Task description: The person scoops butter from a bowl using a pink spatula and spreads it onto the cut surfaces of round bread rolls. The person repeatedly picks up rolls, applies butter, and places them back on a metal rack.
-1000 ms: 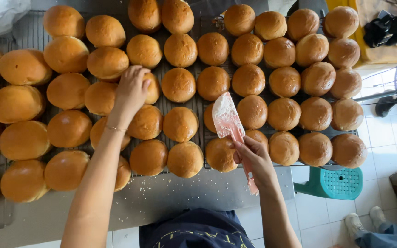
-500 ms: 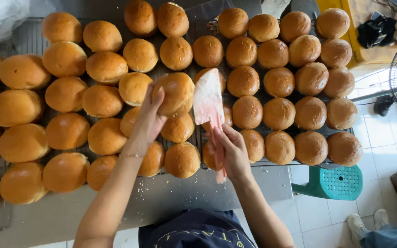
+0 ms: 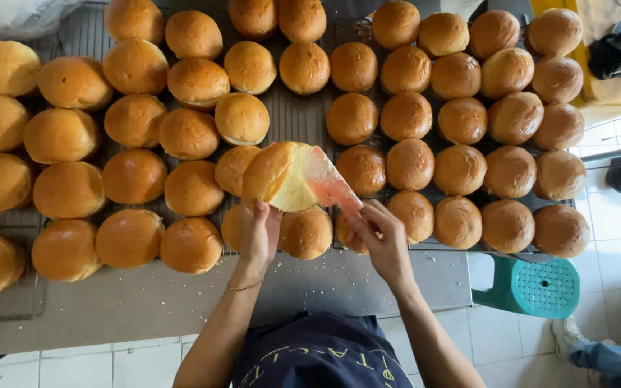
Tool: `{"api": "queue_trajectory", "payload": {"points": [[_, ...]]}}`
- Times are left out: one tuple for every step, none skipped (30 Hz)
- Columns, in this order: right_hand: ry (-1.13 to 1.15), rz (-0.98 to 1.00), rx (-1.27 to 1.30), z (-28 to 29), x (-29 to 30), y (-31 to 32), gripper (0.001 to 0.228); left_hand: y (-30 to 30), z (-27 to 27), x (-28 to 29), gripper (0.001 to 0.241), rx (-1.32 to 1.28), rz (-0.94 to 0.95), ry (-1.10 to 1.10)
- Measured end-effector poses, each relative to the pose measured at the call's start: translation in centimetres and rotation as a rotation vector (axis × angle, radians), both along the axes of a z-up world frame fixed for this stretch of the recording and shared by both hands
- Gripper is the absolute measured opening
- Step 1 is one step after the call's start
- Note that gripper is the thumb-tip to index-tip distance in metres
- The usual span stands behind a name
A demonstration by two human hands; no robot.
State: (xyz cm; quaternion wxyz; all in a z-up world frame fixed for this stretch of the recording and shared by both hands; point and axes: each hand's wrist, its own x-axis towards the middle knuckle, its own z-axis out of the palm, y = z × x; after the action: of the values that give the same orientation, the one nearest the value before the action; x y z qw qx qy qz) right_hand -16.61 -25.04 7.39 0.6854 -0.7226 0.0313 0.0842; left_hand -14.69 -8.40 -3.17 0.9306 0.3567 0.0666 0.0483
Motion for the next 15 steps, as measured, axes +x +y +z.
{"api": "queue_trajectory", "payload": {"points": [[-0.175, -0.043, -0.460, 1.2, -0.3, -0.3, 0.008, -0.3, -1.0, -0.2, 0.064, 0.008, 0.085, 0.021], [-0.348, -0.088, -0.923, 2.5, -0.6, -0.6, 0.017, -0.6, -2.1, -0.4, 0.063, 0.016, 0.167, 0.041], [-0.341, -0.098, -0.927, 2.6, -0.7, 0.1, 0.017, -1.2, -0.7, -0.7, 0.063, 0.015, 0.155, 0.042], [-0.563, -0.084, -1.128, 2.7, -0.9, 0.9, 0.023, -1.7, 0.7, -1.1, 0.064, 0.061, 0.177, 0.065], [-0.787, -0.065, -1.327, 2.7, -1.1, 1.6, 0.032, -2.2, 2.1, -1.5, 0.065, 0.109, 0.199, 0.086], [-0.774, -0.071, -1.328, 2.4, -1.4, 2.2, 0.032, -2.7, 2.1, -1.1, 0.065, 0.113, 0.188, 0.091], [-0.805, -0.018, -1.393, 2.0, -1.8, 2.9, 0.037, -3.2, 2.1, -0.7, 0.054, 0.067, 0.254, 0.047], [-0.839, 0.039, -1.455, 1.7, -2.0, 3.6, 0.045, -3.5, 2.1, -0.3, 0.045, 0.023, 0.323, 0.003], [-0.829, 0.034, -1.452, 1.4, -2.9, 3.4, 0.045, -3.0, 2.0, -0.7, 0.045, 0.029, 0.316, 0.006], [-0.831, 0.092, -1.444, 1.2, -3.6, 3.0, 0.047, -2.6, 1.8, -0.7, 0.045, 0.030, 0.292, -0.001], [-0.833, 0.149, -1.436, 0.9, -4.2, 2.7, 0.048, -2.2, 1.7, -0.7, 0.046, 0.031, 0.268, -0.008], [-0.828, 0.149, -1.436, 2.1, -4.1, 2.0, 0.048, -1.9, 0.6, -0.7, 0.046, 0.032, 0.265, -0.004], [-0.701, 0.176, -1.288, 3.4, -4.0, 1.2, 0.031, -1.6, -0.5, -0.8, 0.053, 0.055, 0.246, -0.044], [-0.573, 0.202, -1.137, 4.6, -4.0, 0.5, 0.018, -1.3, -1.7, -1.0, 0.059, 0.078, 0.228, -0.081], [-0.565, 0.204, -1.136, 4.2, -3.8, 0.2, 0.018, -1.3, -1.9, -1.4, 0.059, 0.080, 0.225, -0.074]]}}
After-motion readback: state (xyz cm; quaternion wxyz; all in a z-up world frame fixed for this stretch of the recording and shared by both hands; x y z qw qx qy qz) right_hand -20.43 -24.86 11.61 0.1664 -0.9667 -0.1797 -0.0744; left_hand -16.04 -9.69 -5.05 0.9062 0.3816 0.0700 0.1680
